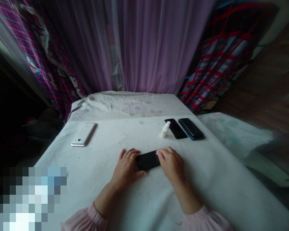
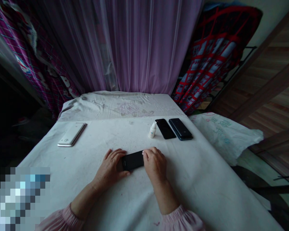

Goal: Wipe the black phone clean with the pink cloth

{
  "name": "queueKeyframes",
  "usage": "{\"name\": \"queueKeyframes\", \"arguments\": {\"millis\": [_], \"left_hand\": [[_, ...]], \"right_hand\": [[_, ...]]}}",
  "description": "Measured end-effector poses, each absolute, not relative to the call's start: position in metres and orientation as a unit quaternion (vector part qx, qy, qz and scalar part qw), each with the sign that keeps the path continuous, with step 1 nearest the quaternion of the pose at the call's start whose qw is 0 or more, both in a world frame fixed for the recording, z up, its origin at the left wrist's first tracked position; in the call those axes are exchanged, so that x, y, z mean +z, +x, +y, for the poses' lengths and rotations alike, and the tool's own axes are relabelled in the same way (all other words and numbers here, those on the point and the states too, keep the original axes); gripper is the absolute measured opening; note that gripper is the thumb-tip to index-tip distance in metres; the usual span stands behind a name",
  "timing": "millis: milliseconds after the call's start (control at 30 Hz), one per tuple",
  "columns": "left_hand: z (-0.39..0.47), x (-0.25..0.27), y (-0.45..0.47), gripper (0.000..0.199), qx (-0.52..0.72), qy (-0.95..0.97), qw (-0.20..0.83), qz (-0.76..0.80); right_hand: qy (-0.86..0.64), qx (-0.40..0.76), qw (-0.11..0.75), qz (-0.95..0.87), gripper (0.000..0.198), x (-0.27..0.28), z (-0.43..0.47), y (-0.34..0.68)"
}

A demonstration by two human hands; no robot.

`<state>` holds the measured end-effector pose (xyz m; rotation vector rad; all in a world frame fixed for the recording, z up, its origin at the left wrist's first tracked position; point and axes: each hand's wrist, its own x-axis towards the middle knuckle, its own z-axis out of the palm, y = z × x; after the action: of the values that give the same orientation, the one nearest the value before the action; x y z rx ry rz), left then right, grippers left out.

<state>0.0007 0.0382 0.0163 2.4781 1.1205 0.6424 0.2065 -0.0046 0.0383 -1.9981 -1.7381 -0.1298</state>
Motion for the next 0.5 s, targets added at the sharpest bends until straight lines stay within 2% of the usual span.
{"name": "queueKeyframes", "arguments": {"millis": [267, 500], "left_hand": [[0.037, 0.018, 0.001, 0.069, 0.229, 0.874, 0.170, 0.393], [0.036, 0.022, 0.002, 0.053, 0.226, 0.872, 0.164, 0.401]], "right_hand": [[-0.713, -0.038, 0.236, -0.659, 0.022, 0.041, -0.009, 0.188], [-0.644, 0.028, 0.238, -0.726, 0.017, 0.045, -0.014, 0.157]]}}
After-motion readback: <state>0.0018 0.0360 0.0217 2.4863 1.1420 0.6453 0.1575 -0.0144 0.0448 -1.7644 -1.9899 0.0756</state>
